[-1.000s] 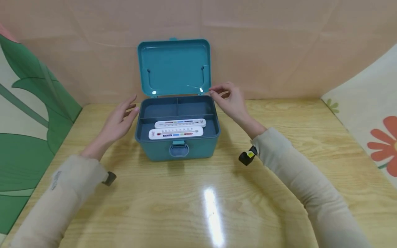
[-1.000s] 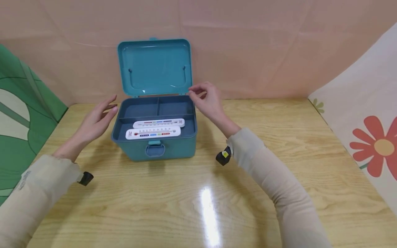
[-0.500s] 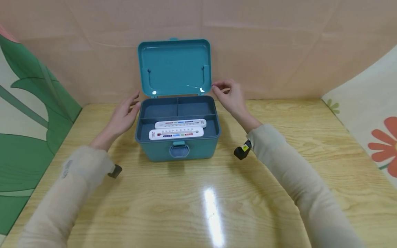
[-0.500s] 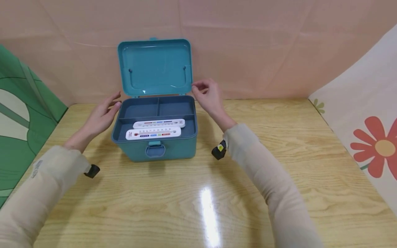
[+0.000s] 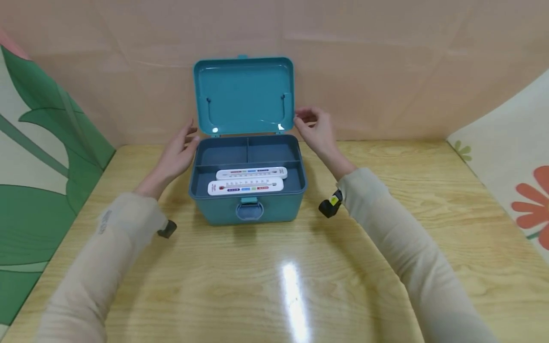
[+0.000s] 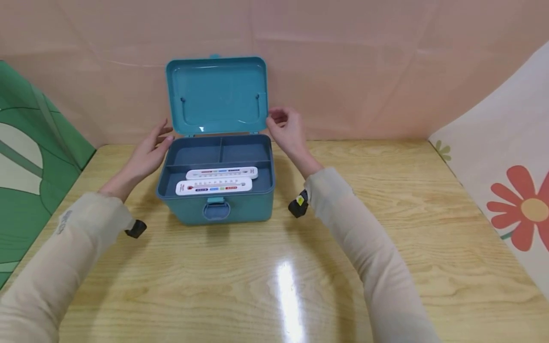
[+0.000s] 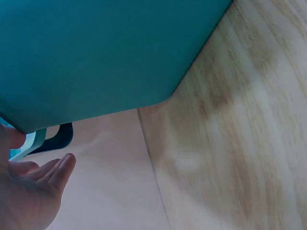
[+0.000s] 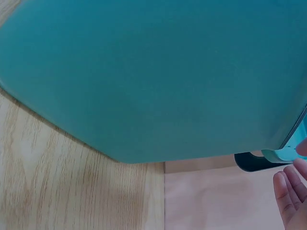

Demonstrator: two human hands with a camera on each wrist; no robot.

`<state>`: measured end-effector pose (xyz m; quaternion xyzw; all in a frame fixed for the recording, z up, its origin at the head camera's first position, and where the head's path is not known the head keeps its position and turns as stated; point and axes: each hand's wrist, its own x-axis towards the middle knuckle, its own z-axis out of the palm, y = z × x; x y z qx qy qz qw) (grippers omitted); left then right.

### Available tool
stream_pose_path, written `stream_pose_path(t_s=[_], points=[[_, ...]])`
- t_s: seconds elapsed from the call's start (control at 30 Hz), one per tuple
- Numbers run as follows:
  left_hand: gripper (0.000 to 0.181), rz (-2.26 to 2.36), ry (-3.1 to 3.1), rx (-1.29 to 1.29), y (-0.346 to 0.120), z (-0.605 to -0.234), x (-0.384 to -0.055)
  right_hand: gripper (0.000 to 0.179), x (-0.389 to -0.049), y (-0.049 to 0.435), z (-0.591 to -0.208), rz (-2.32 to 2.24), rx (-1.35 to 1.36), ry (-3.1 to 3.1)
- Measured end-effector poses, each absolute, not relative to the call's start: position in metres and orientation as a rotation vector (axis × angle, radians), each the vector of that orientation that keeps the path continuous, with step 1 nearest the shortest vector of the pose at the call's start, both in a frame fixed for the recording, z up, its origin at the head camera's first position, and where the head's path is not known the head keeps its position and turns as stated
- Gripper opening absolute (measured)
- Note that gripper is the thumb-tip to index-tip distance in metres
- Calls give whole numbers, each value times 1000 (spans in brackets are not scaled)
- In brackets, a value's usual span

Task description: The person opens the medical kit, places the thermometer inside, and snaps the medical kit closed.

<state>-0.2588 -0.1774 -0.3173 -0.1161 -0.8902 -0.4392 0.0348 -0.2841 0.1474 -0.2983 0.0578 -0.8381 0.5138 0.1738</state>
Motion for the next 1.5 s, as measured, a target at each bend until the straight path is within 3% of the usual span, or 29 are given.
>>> stream_pose_path(t_s=[0.8,1.5], points=[[57,-1686,-2550,-318,-162,-301,-272,68,-283,133,-300,1520,364,-2543],[60,-1760,-2471,-354,-164,-292,-265,59,-281,130,-287,1659,352,-2378]])
